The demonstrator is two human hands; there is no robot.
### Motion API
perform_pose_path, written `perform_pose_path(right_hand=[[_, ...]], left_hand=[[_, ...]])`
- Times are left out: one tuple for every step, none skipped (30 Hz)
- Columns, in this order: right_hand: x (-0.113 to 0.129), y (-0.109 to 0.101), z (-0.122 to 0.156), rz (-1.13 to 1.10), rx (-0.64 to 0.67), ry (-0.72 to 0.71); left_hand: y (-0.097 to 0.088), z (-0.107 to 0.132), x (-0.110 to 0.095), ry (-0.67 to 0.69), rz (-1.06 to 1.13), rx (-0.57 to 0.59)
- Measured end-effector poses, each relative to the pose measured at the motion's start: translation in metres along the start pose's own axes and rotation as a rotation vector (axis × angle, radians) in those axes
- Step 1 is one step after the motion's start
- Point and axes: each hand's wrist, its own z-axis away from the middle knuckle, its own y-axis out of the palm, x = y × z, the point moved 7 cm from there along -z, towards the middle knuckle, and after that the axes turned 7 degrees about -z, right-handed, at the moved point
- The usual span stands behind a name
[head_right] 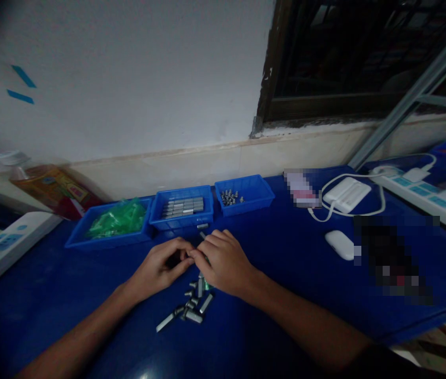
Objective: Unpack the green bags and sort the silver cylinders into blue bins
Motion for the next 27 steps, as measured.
perform_pose_path(right_hand=[[0.0,0.001,0.0,-0.002,0.007,-0.002],[0.0,0.001,0.0,-0.007,0.009,0.0],[0.0,0.0,0.0,-0.016,0.004,0.004],[0.0,-0.001,-0.001,-0.029,-0.007,0.009],[0.0,-0.003,-0.001,-0.043,-0.023,0.01],[0.001,-0.006,-0.001,-0.057,-0.038,0.008],[0.002,-0.008,-0.001,-0.067,-0.045,0.0],[0.004,-0.009,-0.001,-0.072,-0.043,-0.012],[0.006,-0.009,-0.001,-0.069,-0.036,-0.027],[0.007,-0.009,-0.001,-0.059,-0.026,-0.04],[0.009,-0.008,0.0,-0.047,-0.02,-0.054],[0.011,-0.008,-0.001,-0.034,-0.02,-0.067],[0.012,-0.008,-0.001,-0.023,-0.025,-0.079],[0.012,-0.009,-0.002,-0.012,-0.03,-0.09],[0.011,-0.01,-0.003,-0.003,-0.039,-0.098],[0.008,-0.014,-0.005,0.009,-0.054,-0.101],[0.003,-0.019,-0.007,0.023,-0.077,-0.093],[-0.005,-0.027,-0.01,0.042,-0.11,-0.073],[-0.015,-0.037,-0.013,0.067,-0.15,-0.041],[-0.028,-0.048,-0.016,0.094,-0.19,0.002],[-0.042,-0.06,-0.018,0.126,-0.226,0.054],[-0.057,-0.072,-0.021,0.168,-0.245,0.113],[-0.072,-0.082,-0.023,0.212,-0.25,0.168],[-0.087,-0.092,-0.026,0.26,-0.249,0.223],[-0.1,-0.099,-0.029,0.306,-0.224,0.274],[-0.112,-0.103,-0.033,0.352,-0.184,0.322],[-0.122,-0.104,-0.037,0.396,-0.117,0.372]], left_hand=[[-0.001,0.001,-0.002,0.014,-0.036,-0.008],[-0.001,0.001,-0.003,0.019,-0.051,-0.013],[-0.002,0.001,-0.004,0.012,-0.056,-0.015],[-0.002,0.001,-0.003,-0.001,-0.055,-0.015],[-0.003,0.001,-0.003,-0.016,-0.049,-0.015],[-0.004,0.001,-0.002,-0.029,-0.041,-0.013],[-0.004,0.001,-0.001,-0.041,-0.032,-0.012],[-0.005,0.001,0.0,-0.051,-0.024,-0.011],[-0.005,0.001,0.001,-0.057,-0.017,-0.01],[-0.005,0.001,0.001,-0.06,-0.014,-0.007],[-0.005,0.001,0.001,-0.063,-0.013,-0.004],[-0.005,0.001,0.001,-0.066,-0.013,0.001],[-0.004,0.001,0.001,-0.067,-0.014,0.011],[-0.003,0.001,0.001,-0.069,-0.018,0.024],[-0.001,0.0,0.001,-0.069,-0.025,0.039],[0.0,0.0,0.001,-0.063,-0.041,0.052],[0.002,-0.001,0.001,-0.051,-0.07,0.06],[0.003,-0.002,0.0,-0.036,-0.114,0.06],[0.005,-0.003,0.0,-0.022,-0.172,0.054],[0.006,-0.004,0.0,-0.013,-0.237,0.045],[0.007,-0.005,0.001,-0.011,-0.305,0.039],[0.009,-0.005,0.002,-0.017,-0.371,0.041],[0.011,-0.006,0.004,-0.027,-0.431,0.053],[0.014,-0.006,0.005,-0.036,-0.482,0.069],[0.016,-0.007,0.005,-0.044,-0.522,0.084],[0.018,-0.007,0.006,-0.05,-0.549,0.092],[0.018,-0.007,0.006,-0.056,-0.562,0.088]])
